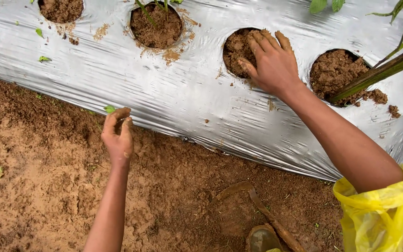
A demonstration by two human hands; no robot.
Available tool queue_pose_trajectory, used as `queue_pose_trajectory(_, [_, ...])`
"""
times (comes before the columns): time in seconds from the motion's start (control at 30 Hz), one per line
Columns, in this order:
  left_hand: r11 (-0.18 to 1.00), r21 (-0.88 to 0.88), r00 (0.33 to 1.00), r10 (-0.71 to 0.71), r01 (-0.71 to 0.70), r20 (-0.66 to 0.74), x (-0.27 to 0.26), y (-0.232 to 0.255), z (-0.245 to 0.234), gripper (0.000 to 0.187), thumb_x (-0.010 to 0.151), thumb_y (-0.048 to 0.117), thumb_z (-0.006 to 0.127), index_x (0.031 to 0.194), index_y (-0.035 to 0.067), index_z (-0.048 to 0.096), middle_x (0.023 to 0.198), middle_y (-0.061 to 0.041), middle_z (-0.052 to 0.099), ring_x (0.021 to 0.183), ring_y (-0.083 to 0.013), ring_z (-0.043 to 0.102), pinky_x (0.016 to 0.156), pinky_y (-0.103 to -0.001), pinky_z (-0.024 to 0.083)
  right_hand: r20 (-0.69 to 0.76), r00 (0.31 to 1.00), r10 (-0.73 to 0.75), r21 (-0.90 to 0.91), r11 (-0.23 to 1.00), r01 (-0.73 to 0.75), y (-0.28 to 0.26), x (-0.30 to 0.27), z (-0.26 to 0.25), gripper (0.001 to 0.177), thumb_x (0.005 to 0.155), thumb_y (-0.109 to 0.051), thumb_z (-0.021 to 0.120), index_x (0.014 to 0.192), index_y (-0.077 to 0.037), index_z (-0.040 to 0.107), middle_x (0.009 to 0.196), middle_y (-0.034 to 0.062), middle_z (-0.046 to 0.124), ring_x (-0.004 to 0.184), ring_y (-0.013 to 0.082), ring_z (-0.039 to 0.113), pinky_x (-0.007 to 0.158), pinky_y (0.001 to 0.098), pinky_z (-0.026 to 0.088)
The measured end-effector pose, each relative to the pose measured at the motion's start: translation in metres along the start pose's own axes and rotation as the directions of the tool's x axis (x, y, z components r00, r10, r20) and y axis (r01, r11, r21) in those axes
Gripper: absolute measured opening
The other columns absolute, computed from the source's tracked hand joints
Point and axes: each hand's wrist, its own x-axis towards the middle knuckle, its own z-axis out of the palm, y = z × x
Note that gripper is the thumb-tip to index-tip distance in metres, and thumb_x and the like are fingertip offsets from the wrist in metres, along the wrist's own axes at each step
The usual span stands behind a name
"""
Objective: The person uses a hoe to loosen soil and then packs dirt around the base of plants growing through a plastic mulch sheet. They move along the row, repeating the process of hoeing and hand-packing soil for several different plants.
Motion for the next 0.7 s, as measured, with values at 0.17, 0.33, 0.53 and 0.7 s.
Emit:
queue_pose_trajectory(0.17, [0.999, -0.038, 1.0, -0.02, 0.02, -0.007, 0.005, -0.009, 0.022, 0.024, 0.096, -0.008, 0.056, 0.116, 0.003, 0.066, 0.116, -0.012, 0.066, 0.107, -0.0228, 0.063, 0.097, -0.03, 0.058, 0.404, 0.901, 0.16, 0.247, 0.929, -0.275, -0.027, 0.014, -0.027, 0.085, 0.102, -0.064, 0.023, 0.159, -0.002, 0.014, 0.166, 0.0183, 0.009, 0.153, 0.032, 0.009, 0.124, 0.0456, 0.009])
queue_pose_trajectory(0.33, [0.998, -0.051, 0.999, -0.024, 0.026, 0.027, 0.01, -0.004, 0.03, 0.023, 0.097, -0.005, 0.055, 0.116, 0.002, 0.065, 0.115, -0.012, 0.066, 0.107, -0.0228, 0.061, 0.095, -0.03, 0.056, 0.439, 0.881, 0.178, 0.54, 0.732, -0.417, -0.026, 0.017, -0.046, 0.069, 0.104, -0.052, 0.026, 0.158, -0.009, 0.022, 0.165, 0.0164, 0.02, 0.151, 0.037, 0.021, 0.119, 0.0606, 0.015])
queue_pose_trajectory(0.53, [0.987, -0.101, 0.992, -0.126, 0.124, -0.013, 0.009, -0.015, 0.027, 0.025, 0.098, -0.009, 0.055, 0.115, 0.005, 0.067, 0.114, -0.008, 0.066, 0.102, -0.0193, 0.063, 0.092, -0.026, 0.058, 0.378, 0.922, -0.082, 0.362, 0.93, -0.066, -0.026, 0.015, -0.03, 0.084, 0.1, -0.066, 0.015, 0.159, -0.006, 0.018, 0.166, 0.0165, 0.014, 0.155, 0.0301, 0.005, 0.123, 0.0459, -0.002])
queue_pose_trajectory(0.7, [0.986, -0.164, 0.999, -0.033, 0.025, -0.043, 0.015, -0.011, 0.02, 0.026, 0.099, -0.014, 0.051, 0.117, -0.001, 0.064, 0.116, -0.012, 0.061, 0.106, -0.0213, 0.061, 0.097, -0.026, 0.059, 0.159, 0.968, -0.194, 0.277, 0.95, 0.145, 0.011, 0.009, -0.029, 0.06, 0.108, -0.045, 0.038, 0.155, -0.008, 0.043, 0.157, 0.0163, 0.045, 0.149, 0.0295, 0.032, 0.124, 0.0469, 0.006])
